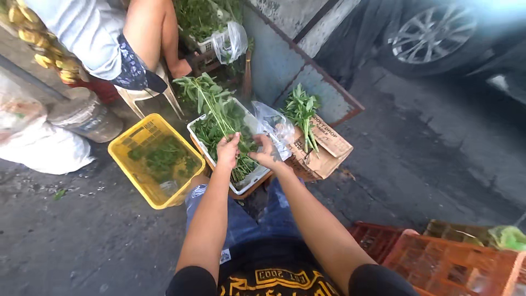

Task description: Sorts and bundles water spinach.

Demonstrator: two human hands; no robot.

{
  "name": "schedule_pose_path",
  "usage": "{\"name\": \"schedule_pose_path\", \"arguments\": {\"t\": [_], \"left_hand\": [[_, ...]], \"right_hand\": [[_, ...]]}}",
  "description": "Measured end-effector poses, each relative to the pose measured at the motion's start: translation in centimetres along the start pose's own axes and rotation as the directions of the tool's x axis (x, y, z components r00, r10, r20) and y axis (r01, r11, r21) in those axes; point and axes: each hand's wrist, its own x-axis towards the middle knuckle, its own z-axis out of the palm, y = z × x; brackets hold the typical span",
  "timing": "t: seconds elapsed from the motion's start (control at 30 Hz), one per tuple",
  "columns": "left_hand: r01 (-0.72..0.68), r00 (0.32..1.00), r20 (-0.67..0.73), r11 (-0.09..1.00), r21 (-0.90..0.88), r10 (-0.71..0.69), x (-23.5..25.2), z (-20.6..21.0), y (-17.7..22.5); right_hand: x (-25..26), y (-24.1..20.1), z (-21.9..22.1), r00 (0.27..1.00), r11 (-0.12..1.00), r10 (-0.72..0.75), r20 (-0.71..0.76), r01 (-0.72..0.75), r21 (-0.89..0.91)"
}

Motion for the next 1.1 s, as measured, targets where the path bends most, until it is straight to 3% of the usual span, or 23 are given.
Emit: {"name": "schedule_pose_path", "arguments": {"t": [0.1, 0.17, 0.3, 0.47, 0.57, 0.7, 0.8, 0.87, 0.97, 1.1], "left_hand": [[-0.016, 1.0, -0.011, 1.0, 0.007, 0.016, 0.0, -0.3, 0.4], [-0.011, 0.999, -0.046, 1.0, -0.024, 0.009, 0.2, -0.1, 0.9], [-0.024, 0.994, -0.108, 0.999, -0.035, 0.02, 0.5, -0.2, 3.3], [-0.082, 0.988, -0.125, 0.992, 0.1, 0.094, 1.2, -1.2, 6.7], [-0.115, 0.986, -0.101, 0.977, 0.178, 0.135, 1.2, -1.1, 7.1], [-0.178, 0.975, -0.114, 0.976, 0.129, 0.193, 2.7, -1.1, 8.3], [-0.182, 0.967, -0.153, 0.974, 0.133, 0.202, 3.1, -1.6, 9.5], [-0.189, 0.964, -0.165, 0.973, 0.133, 0.21, 3.0, -2.1, 10.0], [-0.199, 0.962, -0.164, 0.97, 0.136, 0.221, 2.9, -2.0, 9.7], [-0.212, 0.966, -0.133, 0.974, 0.077, 0.221, 2.1, -0.8, 9.2]], "right_hand": [[0.6, -2.2, 1.2, 0.987, 0.986, -0.164, -0.004, 0.164, 0.019], [0.9, -3.8, 2.2, 0.971, 0.97, -0.236, -0.038, 0.232, -0.078], [2.5, -2.4, 3.5, 0.945, 0.942, -0.31, -0.101, 0.292, -0.165], [3.4, -0.5, 2.8, 0.985, 0.97, -0.163, -0.056, 0.15, -0.193], [3.4, 0.2, 2.8, 0.987, 0.978, -0.158, -0.027, 0.153, -0.143], [3.4, 1.4, 2.3, 0.987, 0.983, -0.156, -0.025, 0.153, -0.102], [3.9, 2.5, 1.5, 0.997, 0.995, -0.071, -0.019, 0.07, -0.068], [4.2, 1.7, 1.0, 0.998, 0.999, -0.039, -0.057, 0.04, 0.021], [4.2, -2.0, 0.7, 0.978, 0.98, -0.187, -0.096, 0.192, 0.054], [4.6, -6.7, 1.9, 0.954, 0.925, -0.289, 0.08, 0.3, -0.233]]}}
